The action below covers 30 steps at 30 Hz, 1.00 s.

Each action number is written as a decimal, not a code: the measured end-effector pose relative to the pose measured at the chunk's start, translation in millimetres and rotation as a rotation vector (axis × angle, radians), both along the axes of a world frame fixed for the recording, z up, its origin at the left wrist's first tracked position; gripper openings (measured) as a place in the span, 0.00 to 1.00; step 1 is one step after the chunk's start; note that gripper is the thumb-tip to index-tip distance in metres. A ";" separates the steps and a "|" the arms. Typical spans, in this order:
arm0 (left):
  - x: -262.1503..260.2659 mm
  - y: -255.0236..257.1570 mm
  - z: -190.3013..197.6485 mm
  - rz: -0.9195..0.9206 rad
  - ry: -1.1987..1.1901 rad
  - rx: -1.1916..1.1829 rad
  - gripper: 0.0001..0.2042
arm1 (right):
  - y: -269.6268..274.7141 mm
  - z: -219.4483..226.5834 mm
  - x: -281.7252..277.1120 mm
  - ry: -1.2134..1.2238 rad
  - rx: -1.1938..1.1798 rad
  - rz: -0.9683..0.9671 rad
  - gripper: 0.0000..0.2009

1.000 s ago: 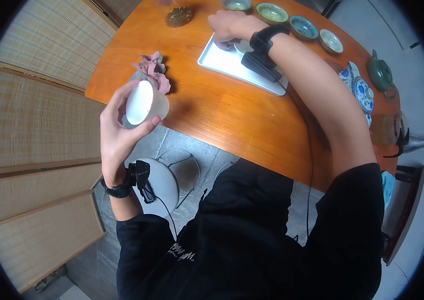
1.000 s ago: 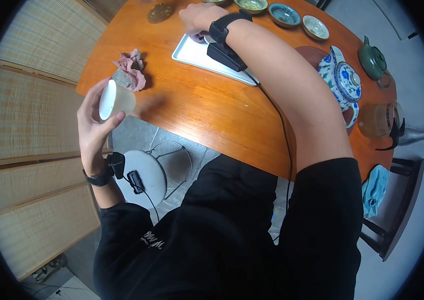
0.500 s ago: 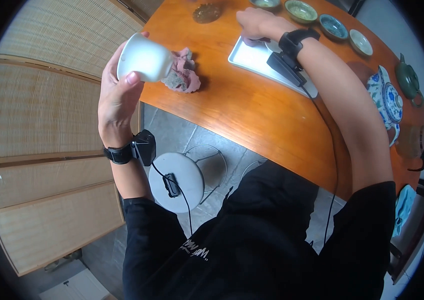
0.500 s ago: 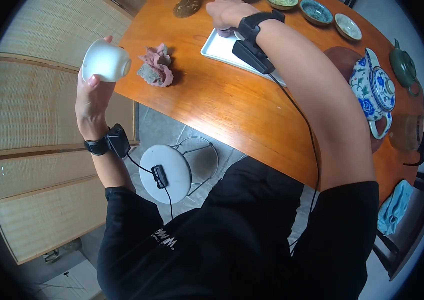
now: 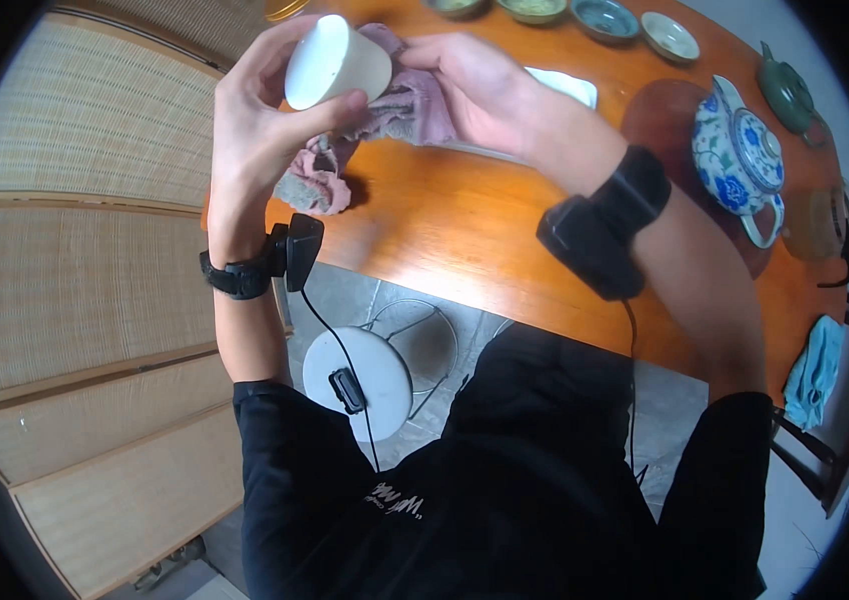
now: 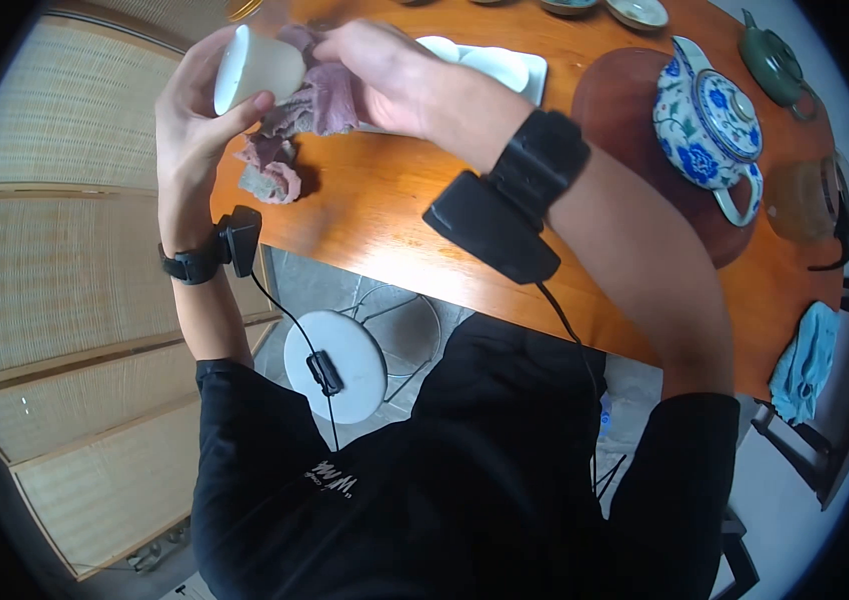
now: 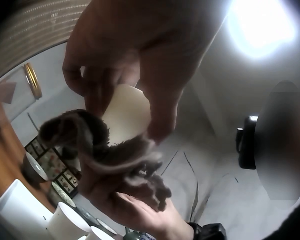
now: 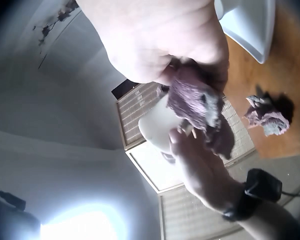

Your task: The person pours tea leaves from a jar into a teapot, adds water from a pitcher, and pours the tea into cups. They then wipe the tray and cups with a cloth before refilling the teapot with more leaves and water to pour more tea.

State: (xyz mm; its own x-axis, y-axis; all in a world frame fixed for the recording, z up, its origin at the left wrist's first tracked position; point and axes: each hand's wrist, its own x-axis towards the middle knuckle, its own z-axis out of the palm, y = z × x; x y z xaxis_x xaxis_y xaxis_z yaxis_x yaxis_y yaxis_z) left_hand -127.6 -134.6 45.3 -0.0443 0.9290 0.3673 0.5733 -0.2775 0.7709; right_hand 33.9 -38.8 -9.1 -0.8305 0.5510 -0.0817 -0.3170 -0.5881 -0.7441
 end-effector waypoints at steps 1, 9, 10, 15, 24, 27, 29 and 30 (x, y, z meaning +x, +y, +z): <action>2.4 6.0 -2.5 -0.005 0.016 -0.001 0.33 | -2.2 -5.0 5.0 0.063 -0.066 -0.038 0.15; 25.1 27.8 -14.9 0.025 0.202 0.049 0.30 | -20.6 -15.5 47.1 0.008 -0.141 -0.275 0.15; 23.3 28.5 -18.7 0.061 0.276 0.078 0.29 | -20.6 -21.8 52.0 0.031 -0.138 -0.282 0.14; 15.0 26.8 -35.6 0.024 0.062 -0.011 0.29 | -25.8 -22.1 71.4 0.050 -0.145 -0.359 0.13; 35.2 2.9 -16.7 -0.058 -0.373 0.010 0.32 | -43.8 -13.0 81.8 0.070 -0.172 -0.330 0.18; 49.4 -1.3 -12.5 -0.085 -0.333 0.009 0.31 | -50.6 -16.0 79.0 0.091 -0.230 -0.304 0.18; 50.5 4.2 -20.9 -0.106 -0.124 0.106 0.32 | -59.0 -14.4 77.2 0.098 -0.250 -0.300 0.17; 50.5 7.3 -26.3 -0.080 -0.057 0.141 0.32 | -62.3 -14.1 76.1 0.101 -0.263 -0.300 0.17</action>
State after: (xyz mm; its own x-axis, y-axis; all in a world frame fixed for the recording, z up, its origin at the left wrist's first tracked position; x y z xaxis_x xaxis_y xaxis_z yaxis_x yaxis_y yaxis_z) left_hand -77.1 -127.3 19.0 0.0033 0.8698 0.4934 0.5018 -0.4283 0.7515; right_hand 109.9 -101.1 -23.1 -0.6473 0.7412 -0.1778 -0.5673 -0.6243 -0.5371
